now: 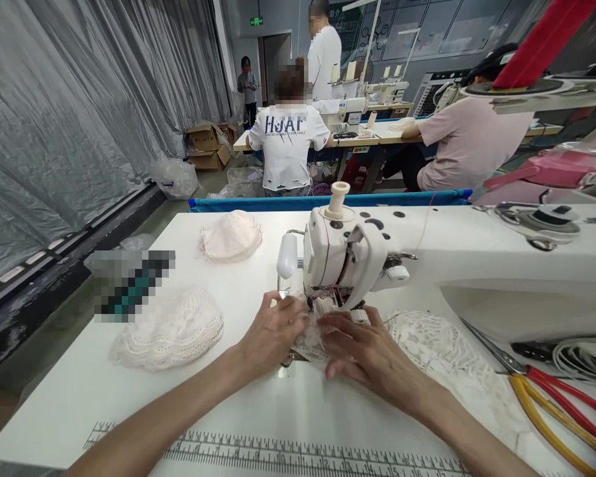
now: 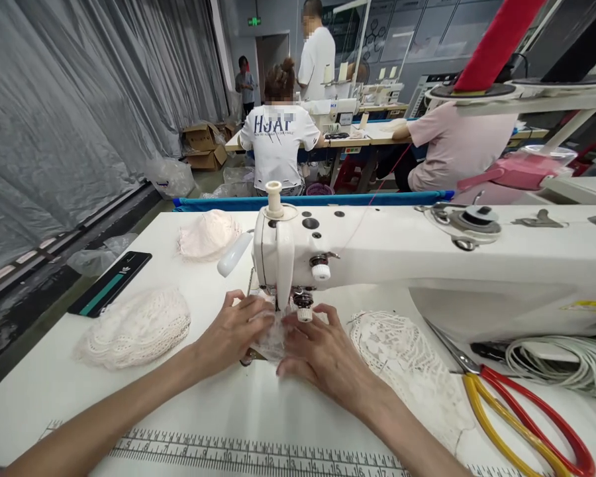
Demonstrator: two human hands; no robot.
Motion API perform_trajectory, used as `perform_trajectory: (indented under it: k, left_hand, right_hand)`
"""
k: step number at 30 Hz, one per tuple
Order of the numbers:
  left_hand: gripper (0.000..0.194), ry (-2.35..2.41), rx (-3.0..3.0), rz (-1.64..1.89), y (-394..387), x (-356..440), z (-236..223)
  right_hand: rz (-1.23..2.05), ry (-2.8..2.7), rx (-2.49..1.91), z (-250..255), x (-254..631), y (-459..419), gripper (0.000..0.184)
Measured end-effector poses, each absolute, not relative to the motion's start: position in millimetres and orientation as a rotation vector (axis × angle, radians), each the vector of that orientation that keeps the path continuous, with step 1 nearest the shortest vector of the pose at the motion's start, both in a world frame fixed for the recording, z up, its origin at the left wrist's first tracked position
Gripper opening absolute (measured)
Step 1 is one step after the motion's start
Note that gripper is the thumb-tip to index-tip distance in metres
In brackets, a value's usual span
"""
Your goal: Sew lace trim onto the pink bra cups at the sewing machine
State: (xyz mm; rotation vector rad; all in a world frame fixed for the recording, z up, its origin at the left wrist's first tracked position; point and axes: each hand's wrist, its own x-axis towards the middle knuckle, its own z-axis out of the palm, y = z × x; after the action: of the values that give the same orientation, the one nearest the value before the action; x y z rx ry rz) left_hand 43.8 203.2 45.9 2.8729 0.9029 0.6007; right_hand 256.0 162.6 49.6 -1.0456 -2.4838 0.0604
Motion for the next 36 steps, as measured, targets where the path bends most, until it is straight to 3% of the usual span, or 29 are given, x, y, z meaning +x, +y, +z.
perform_trajectory:
  k: [3,4,7,15,24,27,30,36]
  left_hand:
    - [0.027,0.725,2.854,0.578,183,38,50]
    - [0.03,0.726,2.872,0.589,179,37,49]
    - [0.013,0.77,2.941,0.702,176,38,42]
    - [0.014,0.928,2.869,0.872,186,42,36]
    - [0.018,0.913,2.978,0.684,188,34,32]
    - [0.008,0.892,2.979,0.679,185,33,33]
    - [0.02,0.86,2.995,0.717,185,34,34]
    - [0.022,0.845,3.004,0.773,190,32,36]
  right_hand:
    - [0.05,-2.534,-0.993,51,250,149,0.051]
    - [0.015,-2.52,-0.989,49,247,147,0.047]
    - [-0.093,-2.427,-0.992,39,243,148,0.015]
    - [-0.073,-2.241,-1.041,34,238,156,0.018]
    - [-0.022,-2.309,-1.099,29,233,150,0.009]
    - [0.022,-2.318,-1.133,30,235,148,0.01]
    - [0.029,-2.312,-1.153,30,235,148,0.01]
    - [-0.049,-2.304,-1.188,28,231,150,0.02]
